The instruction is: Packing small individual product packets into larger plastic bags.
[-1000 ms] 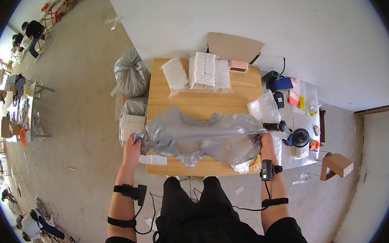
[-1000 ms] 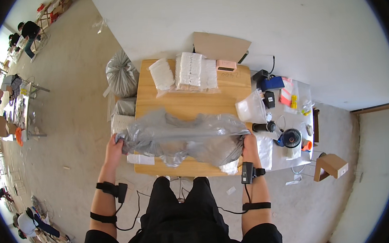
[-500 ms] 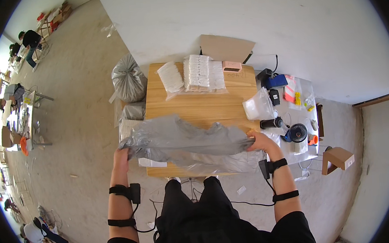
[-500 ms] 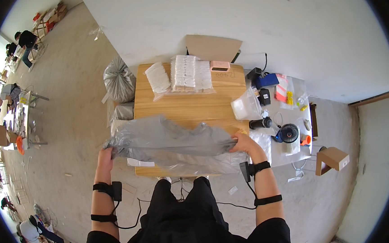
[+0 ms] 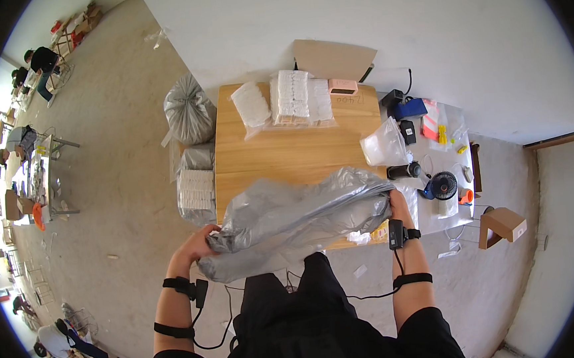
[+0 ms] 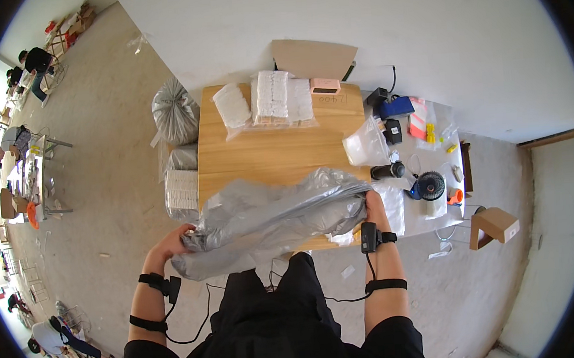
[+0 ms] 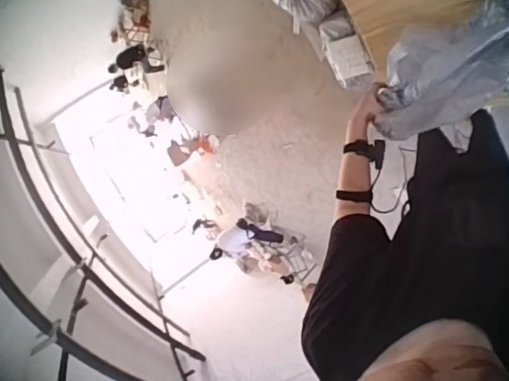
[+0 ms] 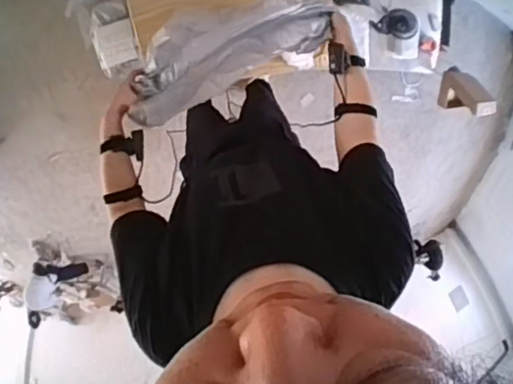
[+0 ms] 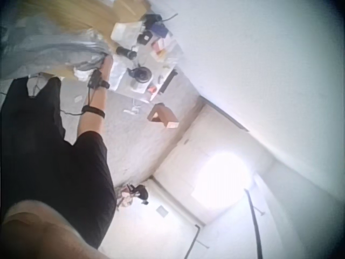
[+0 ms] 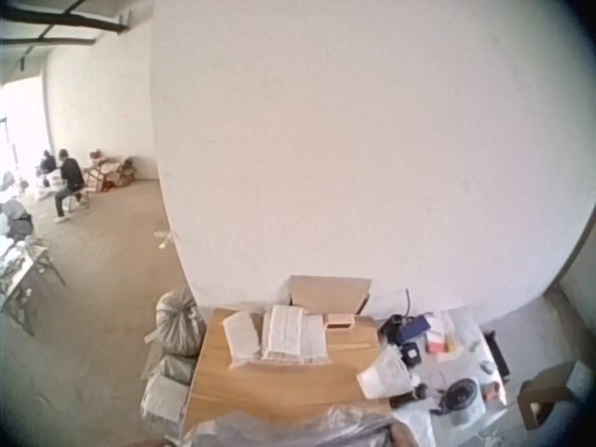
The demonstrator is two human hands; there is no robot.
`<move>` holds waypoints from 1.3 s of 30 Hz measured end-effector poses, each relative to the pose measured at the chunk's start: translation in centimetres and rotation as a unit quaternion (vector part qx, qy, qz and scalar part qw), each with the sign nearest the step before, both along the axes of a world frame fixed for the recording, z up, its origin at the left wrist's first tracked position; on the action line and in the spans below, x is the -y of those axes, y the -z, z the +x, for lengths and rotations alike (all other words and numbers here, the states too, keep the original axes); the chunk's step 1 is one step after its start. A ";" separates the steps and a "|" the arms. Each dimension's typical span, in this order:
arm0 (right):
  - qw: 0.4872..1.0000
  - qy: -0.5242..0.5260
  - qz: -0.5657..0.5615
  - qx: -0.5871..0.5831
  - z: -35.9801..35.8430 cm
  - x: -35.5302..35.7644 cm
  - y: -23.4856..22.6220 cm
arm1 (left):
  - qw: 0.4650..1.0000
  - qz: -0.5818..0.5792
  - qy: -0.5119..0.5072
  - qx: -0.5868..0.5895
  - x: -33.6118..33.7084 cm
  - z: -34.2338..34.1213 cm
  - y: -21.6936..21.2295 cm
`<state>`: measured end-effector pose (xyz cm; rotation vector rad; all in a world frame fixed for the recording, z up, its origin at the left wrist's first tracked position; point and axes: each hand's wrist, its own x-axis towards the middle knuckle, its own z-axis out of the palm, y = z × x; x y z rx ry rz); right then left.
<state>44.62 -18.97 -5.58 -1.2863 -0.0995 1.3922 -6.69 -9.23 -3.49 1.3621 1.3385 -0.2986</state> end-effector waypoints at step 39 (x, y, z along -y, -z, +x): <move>0.603 -0.392 -0.294 0.629 -2.3 -5.8 12.3 | 0.924 0.210 -0.314 -0.065 -5.7 0.0 19.8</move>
